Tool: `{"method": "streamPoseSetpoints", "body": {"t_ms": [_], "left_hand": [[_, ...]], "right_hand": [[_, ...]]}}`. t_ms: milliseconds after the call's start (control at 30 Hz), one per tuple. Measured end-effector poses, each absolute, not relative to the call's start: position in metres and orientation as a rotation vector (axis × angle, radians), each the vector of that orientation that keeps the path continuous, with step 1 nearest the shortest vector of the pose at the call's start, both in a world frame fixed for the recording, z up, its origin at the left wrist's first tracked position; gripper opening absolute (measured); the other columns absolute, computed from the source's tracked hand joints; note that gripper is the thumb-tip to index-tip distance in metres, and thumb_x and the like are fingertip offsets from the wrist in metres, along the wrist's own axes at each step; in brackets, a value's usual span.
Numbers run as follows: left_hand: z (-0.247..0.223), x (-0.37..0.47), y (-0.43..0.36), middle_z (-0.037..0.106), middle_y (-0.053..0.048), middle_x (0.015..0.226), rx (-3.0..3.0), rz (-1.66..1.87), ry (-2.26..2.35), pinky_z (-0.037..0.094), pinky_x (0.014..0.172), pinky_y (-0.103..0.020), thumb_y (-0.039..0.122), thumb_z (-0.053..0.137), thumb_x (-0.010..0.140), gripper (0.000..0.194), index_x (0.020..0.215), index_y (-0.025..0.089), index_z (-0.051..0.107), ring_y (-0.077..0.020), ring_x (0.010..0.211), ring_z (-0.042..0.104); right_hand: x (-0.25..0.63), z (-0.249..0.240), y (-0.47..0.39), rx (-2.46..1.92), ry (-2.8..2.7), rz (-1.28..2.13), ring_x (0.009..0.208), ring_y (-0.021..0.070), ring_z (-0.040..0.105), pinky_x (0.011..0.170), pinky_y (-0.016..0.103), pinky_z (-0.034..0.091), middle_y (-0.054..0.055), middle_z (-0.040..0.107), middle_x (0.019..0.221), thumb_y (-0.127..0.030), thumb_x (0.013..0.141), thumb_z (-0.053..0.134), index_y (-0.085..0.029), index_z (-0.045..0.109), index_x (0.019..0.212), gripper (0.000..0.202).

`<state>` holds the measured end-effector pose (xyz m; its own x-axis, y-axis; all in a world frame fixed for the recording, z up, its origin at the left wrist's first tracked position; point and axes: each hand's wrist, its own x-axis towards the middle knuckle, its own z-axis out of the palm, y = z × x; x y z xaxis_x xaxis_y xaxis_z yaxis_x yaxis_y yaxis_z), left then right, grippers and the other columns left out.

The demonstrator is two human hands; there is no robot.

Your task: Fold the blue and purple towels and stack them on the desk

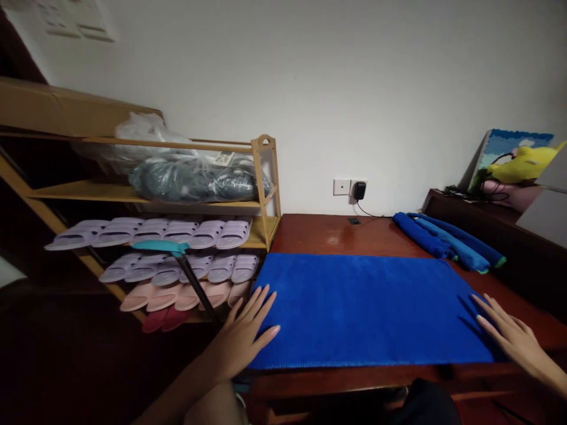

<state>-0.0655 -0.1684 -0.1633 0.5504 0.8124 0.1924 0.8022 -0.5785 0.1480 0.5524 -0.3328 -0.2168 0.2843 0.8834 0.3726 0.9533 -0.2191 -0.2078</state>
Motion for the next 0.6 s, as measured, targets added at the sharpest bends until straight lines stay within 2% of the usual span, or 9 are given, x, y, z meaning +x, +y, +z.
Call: {"method": "streamPoseSetpoints", "body": {"t_ms": [67,133,233,300,400,500,600], "left_hand": [[-0.137,-0.038,-0.159,0.022,0.002,0.152,2.760,0.416,1.273,0.015,0.113,-0.047,0.055,0.036,0.091,0.062,0.148,0.034,0.021,-0.0256,0.140,0.021],[-0.112,0.007,-0.141,0.022,0.003,0.153,2.774,0.408,1.043,0.014,0.113,-0.045,0.050,0.028,0.095,0.056,0.147,0.032,0.022,-0.0232,0.140,0.020],[-0.099,0.093,-0.106,0.022,0.000,0.153,2.747,0.274,0.735,0.011,0.114,-0.044,0.042,0.026,0.097,0.052,0.147,0.026,0.026,-0.0208,0.141,0.017],[-0.108,0.147,-0.084,0.023,-0.004,0.153,2.723,0.162,0.696,0.009,0.113,-0.046,0.037,0.030,0.096,0.052,0.146,0.023,0.027,-0.0207,0.142,0.016],[-0.138,0.200,-0.063,0.019,-0.009,0.154,2.710,0.131,0.756,0.006,0.112,-0.051,0.046,0.031,0.095,0.059,0.147,0.019,0.025,-0.0242,0.142,0.013],[-0.165,0.216,-0.056,0.014,-0.011,0.154,2.704,0.117,0.797,0.005,0.112,-0.052,0.059,0.028,0.092,0.070,0.148,0.017,0.022,-0.0258,0.143,0.009],[-0.174,0.215,-0.050,0.017,-0.010,0.154,2.705,0.130,0.802,0.007,0.112,-0.051,0.064,0.029,0.090,0.072,0.147,0.020,0.026,-0.0259,0.142,0.012]], "right_hand": [[0.504,-0.204,-0.329,-2.113,-1.772,-0.206,0.137,0.0302,0.027,0.106,0.051,0.029,0.001,0.026,0.151,-0.060,0.088,0.028,-0.035,0.024,0.147,0.065],[0.444,-0.193,-0.325,-1.979,-1.920,-0.224,0.137,0.0272,0.028,0.108,0.047,0.029,-0.003,0.024,0.151,-0.052,0.091,0.031,-0.038,0.021,0.147,0.059],[0.355,-0.188,-0.322,-1.785,-2.139,-0.335,0.134,0.0246,0.033,0.105,0.042,0.035,0.000,0.028,0.150,-0.044,0.092,0.041,-0.033,0.019,0.148,0.061],[0.314,-0.194,-0.321,-1.629,-2.220,-0.477,0.131,0.0236,0.040,0.100,0.038,0.040,0.004,0.034,0.147,-0.041,0.091,0.046,-0.027,0.017,0.150,0.067],[0.285,-0.213,-0.317,-1.548,-2.096,-0.683,0.124,0.0260,0.047,0.094,0.038,0.043,0.008,0.043,0.141,-0.040,0.089,0.049,-0.020,0.017,0.150,0.072],[0.278,-0.234,-0.312,-1.544,-1.987,-0.784,0.115,0.0281,0.056,0.089,0.039,0.045,0.009,0.051,0.133,-0.043,0.088,0.049,-0.020,0.019,0.150,0.072],[0.278,-0.251,-0.310,-1.576,-1.910,-0.756,0.109,0.0296,0.060,0.088,0.043,0.046,0.008,0.056,0.129,-0.048,0.090,0.042,-0.024,0.016,0.150,0.069]]}}
